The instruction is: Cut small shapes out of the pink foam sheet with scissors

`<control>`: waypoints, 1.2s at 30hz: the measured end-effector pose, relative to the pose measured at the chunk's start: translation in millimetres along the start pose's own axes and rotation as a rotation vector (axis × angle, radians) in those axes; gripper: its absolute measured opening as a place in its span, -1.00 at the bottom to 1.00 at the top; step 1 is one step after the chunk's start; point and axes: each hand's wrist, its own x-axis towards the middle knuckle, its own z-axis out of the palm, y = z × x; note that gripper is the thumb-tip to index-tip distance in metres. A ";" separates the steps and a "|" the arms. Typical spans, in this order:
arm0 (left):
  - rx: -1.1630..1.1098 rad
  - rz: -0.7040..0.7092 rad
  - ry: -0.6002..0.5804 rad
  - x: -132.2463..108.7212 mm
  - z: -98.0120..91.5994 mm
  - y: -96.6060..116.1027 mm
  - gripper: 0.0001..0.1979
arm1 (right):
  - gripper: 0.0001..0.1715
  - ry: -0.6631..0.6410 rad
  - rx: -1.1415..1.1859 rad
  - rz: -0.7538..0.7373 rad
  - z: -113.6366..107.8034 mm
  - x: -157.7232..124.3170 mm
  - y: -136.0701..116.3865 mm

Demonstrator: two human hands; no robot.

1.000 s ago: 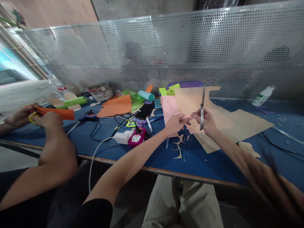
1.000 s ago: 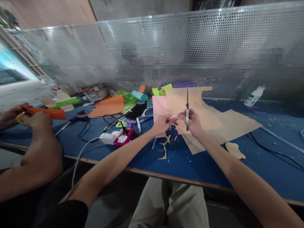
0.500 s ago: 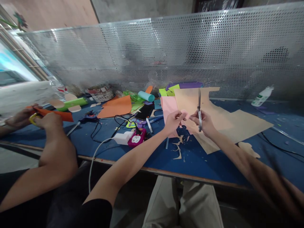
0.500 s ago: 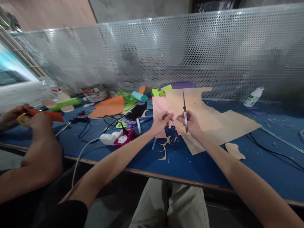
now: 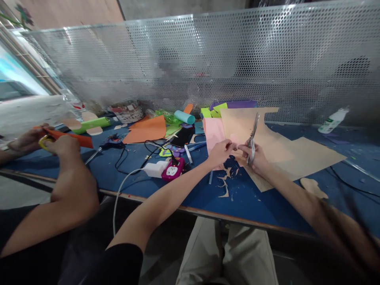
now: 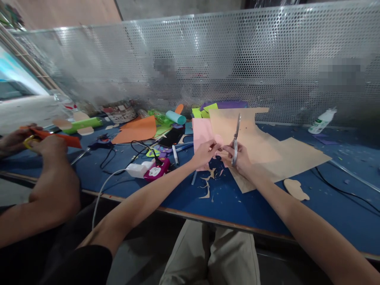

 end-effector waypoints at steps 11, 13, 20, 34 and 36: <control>0.224 -0.022 0.013 -5.7 -8.8 17.4 -0.77 | -0.60 -0.092 -0.044 -0.055 -6.6 -11.3 4.0; 0.247 -0.023 0.012 -6.6 -10.7 20.9 -0.79 | -0.61 -0.103 -0.036 -0.053 -10.1 -11.1 5.5; 0.348 0.021 -0.090 -4.5 -10.2 18.8 -0.74 | -0.47 -0.064 -0.024 -0.083 -26.7 -8.0 7.3; 0.320 0.085 -0.123 -4.4 -3.6 10.1 -0.78 | -0.54 -0.020 -0.257 -0.183 -30.1 -17.4 -10.4; 0.316 0.091 -0.101 -3.9 -5.5 10.5 -0.78 | -0.55 -0.012 -0.208 -0.147 -28.1 -18.5 -8.5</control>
